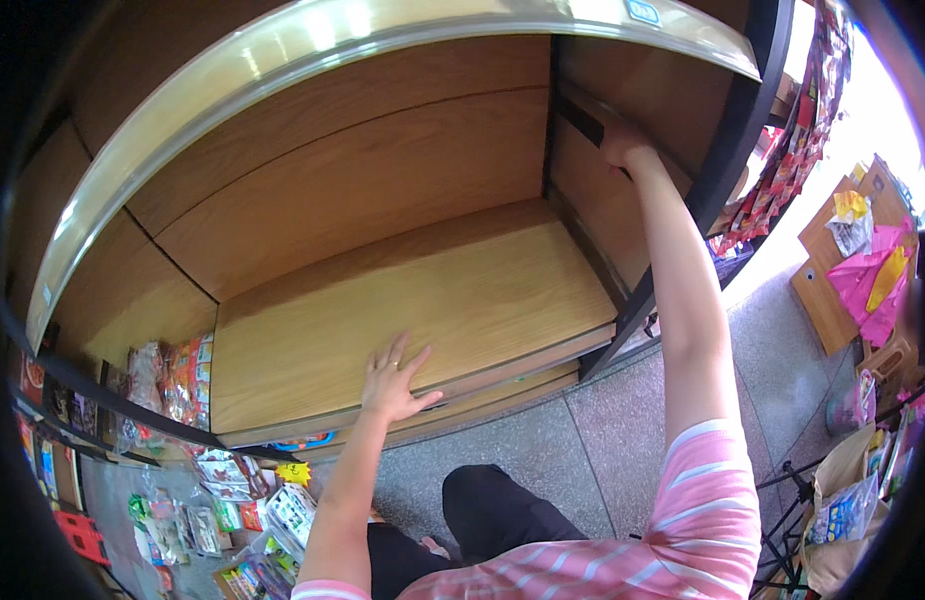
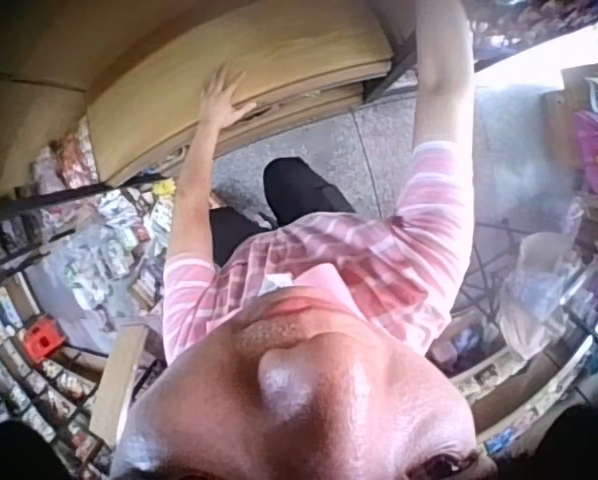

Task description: The person assembles a wooden shelf within a metal rack by positioning the board, attaching metal support brackets to the sides, and sliding the shelf into place.

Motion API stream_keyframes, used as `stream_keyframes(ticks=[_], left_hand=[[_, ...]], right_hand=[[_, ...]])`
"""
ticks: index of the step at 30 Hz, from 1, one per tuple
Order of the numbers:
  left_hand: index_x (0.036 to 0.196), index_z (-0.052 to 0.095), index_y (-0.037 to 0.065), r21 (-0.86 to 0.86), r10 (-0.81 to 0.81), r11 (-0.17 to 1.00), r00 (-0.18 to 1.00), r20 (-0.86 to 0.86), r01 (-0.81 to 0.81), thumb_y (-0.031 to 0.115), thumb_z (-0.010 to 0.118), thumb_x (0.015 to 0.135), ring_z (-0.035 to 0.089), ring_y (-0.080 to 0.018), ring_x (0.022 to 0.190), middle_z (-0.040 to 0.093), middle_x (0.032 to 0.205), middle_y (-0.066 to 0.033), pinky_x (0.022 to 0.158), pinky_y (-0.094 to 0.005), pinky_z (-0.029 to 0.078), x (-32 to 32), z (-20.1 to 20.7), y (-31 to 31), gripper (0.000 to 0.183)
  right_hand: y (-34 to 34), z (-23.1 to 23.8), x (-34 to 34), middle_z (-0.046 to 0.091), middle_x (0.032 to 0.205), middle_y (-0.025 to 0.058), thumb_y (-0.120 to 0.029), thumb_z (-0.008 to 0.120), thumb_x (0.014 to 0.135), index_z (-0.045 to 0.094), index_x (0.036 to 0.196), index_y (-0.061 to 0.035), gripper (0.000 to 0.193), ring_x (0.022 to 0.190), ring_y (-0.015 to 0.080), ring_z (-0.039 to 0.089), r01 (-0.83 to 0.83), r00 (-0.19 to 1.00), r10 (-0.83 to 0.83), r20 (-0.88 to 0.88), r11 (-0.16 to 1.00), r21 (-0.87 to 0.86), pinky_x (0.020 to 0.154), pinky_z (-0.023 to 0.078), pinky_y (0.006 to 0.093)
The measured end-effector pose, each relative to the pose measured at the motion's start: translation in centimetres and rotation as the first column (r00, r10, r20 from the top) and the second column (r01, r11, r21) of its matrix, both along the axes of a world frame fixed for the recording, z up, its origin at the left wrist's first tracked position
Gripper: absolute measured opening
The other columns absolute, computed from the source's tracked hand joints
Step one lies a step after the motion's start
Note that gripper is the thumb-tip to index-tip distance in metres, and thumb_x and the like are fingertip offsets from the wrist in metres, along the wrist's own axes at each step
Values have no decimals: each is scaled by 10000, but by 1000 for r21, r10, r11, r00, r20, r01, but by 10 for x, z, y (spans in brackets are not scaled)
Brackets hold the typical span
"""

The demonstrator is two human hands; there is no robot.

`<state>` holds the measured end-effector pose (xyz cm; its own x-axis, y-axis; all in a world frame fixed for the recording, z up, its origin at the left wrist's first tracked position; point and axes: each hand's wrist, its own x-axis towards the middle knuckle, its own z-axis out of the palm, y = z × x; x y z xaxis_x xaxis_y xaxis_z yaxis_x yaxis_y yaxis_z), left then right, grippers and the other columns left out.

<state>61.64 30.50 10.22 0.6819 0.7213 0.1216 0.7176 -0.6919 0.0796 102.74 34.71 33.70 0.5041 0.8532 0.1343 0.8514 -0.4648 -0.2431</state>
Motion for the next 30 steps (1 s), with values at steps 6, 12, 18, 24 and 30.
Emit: stream_keyframes(ticks=[6, 12, 18, 24, 30], left_hand=[[1258, 350, 248, 23, 17, 1000, 999, -47, -16, 583, 566, 617, 170, -312, 1248, 179, 1355, -146, 984, -491, 171, 7, 0, -3, 755], [1257, 356, 242, 38, 6, 999, 998, -66, -4, 585, 566, 612, 168, -312, 1249, 187, 1353, -146, 986, -488, 165, 12, 0, -1, 760], [1253, 363, 234, 28, 15, 1000, 998, -65, -13, 574, 572, 610, 175, -313, 1246, 192, 1352, -147, 983, -489, 169, 10, 0, -1, 757], [1248, 370, 227, 36, 10, 999, 998, -61, -7, 569, 574, 612, 178, -317, 1244, 189, 1353, -150, 981, -490, 172, 11, 2, -2, 751], [1249, 369, 220, 42, -9, 999, 998, -65, 12, 562, 576, 620, 184, -320, 1241, 190, 1351, -155, 978, -491, 176, 12, -2, -1, 746]], right_hand=[[1, -16, 20, 506, 1111, 153, -77, 442, 753, 511, 1088, -46, 343, 999, 284, 511, 23, 979, -2, 204, 995, -99, 831, 425, 361], [14, -38, 39, 572, 962, 164, -25, 547, 636, 541, 1002, -43, 366, 901, 281, 558, -44, 961, 5, 276, 990, 135, 748, 465, 354], [-8, -11, 9, 581, 932, 169, -18, 552, 639, 496, 1080, -56, 446, 871, 292, 569, -105, 967, 69, 244, 985, 139, 727, 474, 357], [-18, -5, 1, 589, 908, 171, -9, 522, 664, 422, 1178, -118, 534, 833, 280, 583, -157, 976, 112, 188, 957, 243, 680, 487, 370], [-5, 0, 6, 395, 1244, 111, -22, 416, 763, 242, 1289, -302, 620, 1105, 302, 416, -35, 999, 33, 36, 999, 36, 870, 392, 396]])
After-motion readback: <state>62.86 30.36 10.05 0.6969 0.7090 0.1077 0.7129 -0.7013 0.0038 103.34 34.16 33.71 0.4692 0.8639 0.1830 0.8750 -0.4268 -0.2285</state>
